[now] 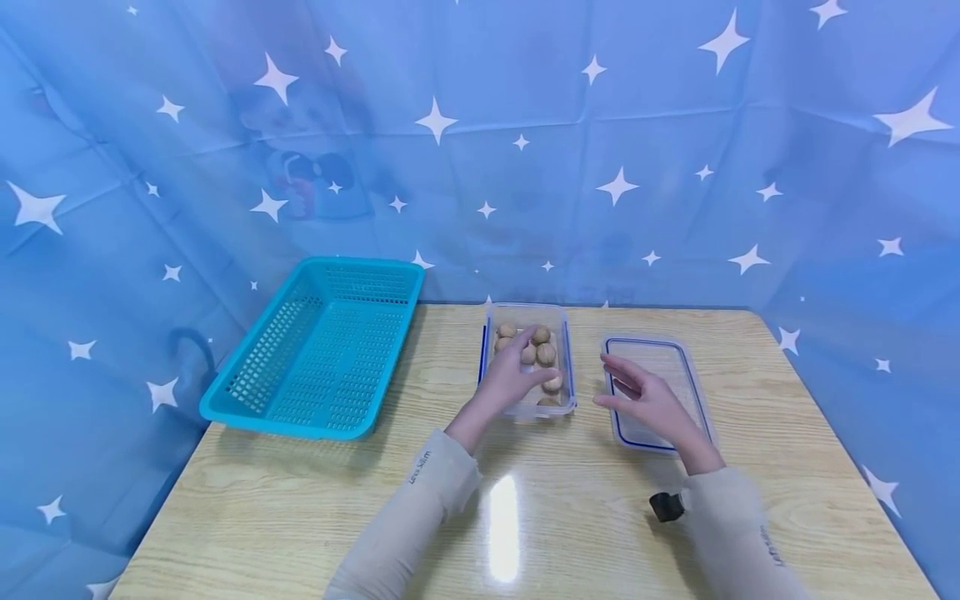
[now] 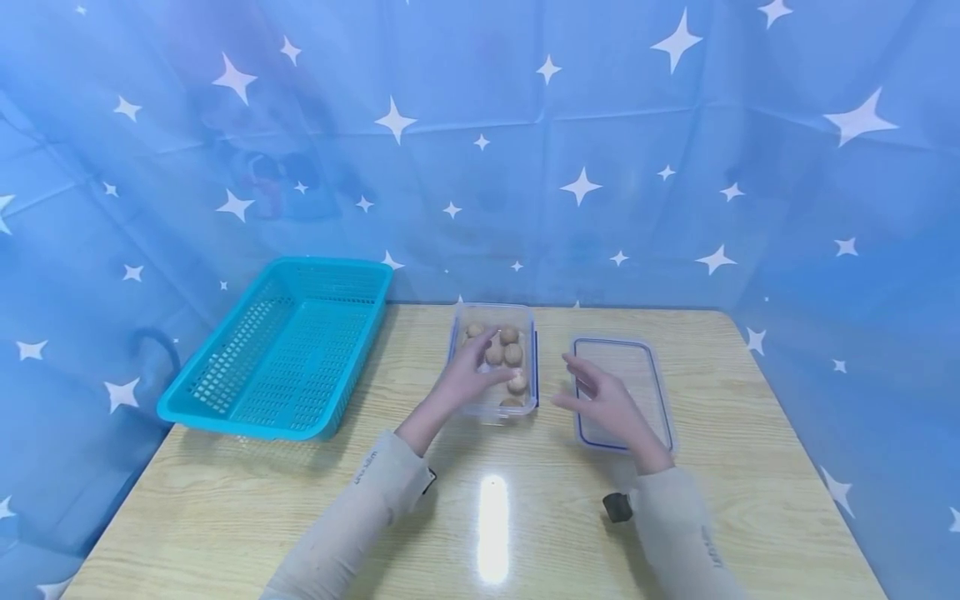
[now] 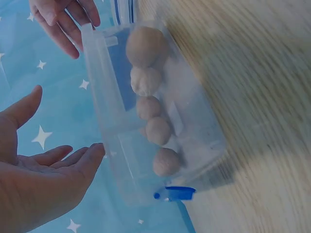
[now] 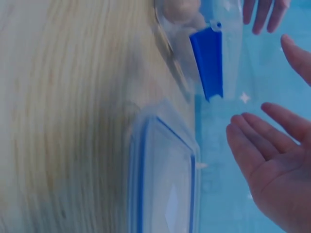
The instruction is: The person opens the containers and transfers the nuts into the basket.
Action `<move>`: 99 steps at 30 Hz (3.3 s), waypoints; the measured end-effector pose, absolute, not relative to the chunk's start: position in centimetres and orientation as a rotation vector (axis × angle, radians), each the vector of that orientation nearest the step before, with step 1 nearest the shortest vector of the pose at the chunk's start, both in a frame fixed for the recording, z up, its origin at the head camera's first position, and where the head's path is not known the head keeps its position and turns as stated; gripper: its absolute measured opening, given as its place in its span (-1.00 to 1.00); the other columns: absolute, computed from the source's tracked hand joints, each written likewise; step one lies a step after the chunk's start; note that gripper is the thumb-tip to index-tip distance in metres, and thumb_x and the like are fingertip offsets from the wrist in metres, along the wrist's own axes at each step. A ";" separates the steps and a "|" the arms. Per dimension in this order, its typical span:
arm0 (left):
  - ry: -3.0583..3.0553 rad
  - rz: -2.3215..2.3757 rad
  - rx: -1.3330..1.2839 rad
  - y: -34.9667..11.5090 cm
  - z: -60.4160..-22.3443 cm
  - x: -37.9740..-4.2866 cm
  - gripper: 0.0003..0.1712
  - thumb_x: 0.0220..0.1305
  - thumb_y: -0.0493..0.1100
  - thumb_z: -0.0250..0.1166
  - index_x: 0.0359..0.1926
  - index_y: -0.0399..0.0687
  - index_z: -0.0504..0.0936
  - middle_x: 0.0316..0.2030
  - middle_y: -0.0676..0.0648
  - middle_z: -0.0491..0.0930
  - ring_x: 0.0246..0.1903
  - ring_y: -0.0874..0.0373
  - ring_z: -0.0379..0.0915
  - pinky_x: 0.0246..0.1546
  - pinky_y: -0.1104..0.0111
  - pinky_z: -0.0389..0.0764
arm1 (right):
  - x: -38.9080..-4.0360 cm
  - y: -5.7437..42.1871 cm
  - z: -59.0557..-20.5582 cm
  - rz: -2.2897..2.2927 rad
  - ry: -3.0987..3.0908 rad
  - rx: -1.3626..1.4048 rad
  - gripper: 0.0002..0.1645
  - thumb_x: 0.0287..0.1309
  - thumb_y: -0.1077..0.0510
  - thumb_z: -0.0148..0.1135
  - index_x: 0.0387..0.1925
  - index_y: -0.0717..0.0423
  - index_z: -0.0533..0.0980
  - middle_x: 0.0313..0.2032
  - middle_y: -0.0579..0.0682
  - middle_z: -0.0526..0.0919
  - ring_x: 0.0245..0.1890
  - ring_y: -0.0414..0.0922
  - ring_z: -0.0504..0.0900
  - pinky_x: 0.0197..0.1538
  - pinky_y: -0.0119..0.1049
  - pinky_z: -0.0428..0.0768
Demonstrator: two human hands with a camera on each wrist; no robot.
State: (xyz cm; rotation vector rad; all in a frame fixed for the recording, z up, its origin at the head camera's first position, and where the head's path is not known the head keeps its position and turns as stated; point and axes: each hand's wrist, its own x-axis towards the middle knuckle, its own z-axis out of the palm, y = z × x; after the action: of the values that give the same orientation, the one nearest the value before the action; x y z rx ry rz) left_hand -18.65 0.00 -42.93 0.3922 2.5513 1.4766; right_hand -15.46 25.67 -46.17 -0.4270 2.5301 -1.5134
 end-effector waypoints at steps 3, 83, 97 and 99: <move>2.562 1.470 0.391 -0.4 -43.1 -18.7 -0.11 0.28 0.00 0.39 0.53 0.05 0.18 0.48 -0.16 0.25 0.44 -0.14 0.22 0.41 -0.06 0.36 | -15.5 24.7 -46.3 -1.514 2.521 -0.430 -0.06 0.31 0.08 0.29 0.54 0.20 0.04 0.51 0.31 0.11 0.50 0.28 0.13 0.45 0.05 0.22; 2.332 1.246 0.393 1.4 -47.6 -22.0 -0.38 0.26 -0.18 0.40 0.33 -0.10 0.48 0.23 -0.11 0.57 0.20 0.03 0.52 0.25 0.25 0.54 | -16.3 20.3 -47.7 -1.351 2.609 -0.425 0.23 0.14 -0.04 0.45 0.58 0.14 -0.13 0.58 0.21 -0.14 0.52 0.33 0.01 0.51 0.22 0.13; 2.348 1.202 0.424 1.5 -47.6 -22.0 -0.47 0.27 -0.25 0.37 0.27 -0.09 0.55 0.22 -0.12 0.58 0.20 0.01 0.52 0.25 0.24 0.54 | -16.4 20.2 -47.8 -1.341 2.604 -0.404 0.24 0.13 -0.03 0.45 0.59 0.08 -0.14 0.59 0.16 -0.15 0.53 0.32 -0.01 0.52 0.22 0.10; 2.348 1.201 0.420 1.5 -47.6 -22.0 -0.48 0.27 -0.24 0.37 0.26 -0.09 0.56 0.21 -0.11 0.58 0.20 0.02 0.52 0.23 0.26 0.56 | -16.3 20.2 -47.7 -1.340 2.603 -0.399 0.24 0.13 -0.04 0.46 0.59 0.08 -0.14 0.59 0.16 -0.15 0.53 0.32 0.00 0.52 0.22 0.11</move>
State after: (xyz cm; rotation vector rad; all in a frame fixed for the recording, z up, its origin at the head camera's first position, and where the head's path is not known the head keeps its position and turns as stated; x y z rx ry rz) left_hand -22.03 1.48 -47.59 0.4201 2.3478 1.2011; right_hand -16.34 20.22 -47.69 -0.3993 2.6034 -1.3403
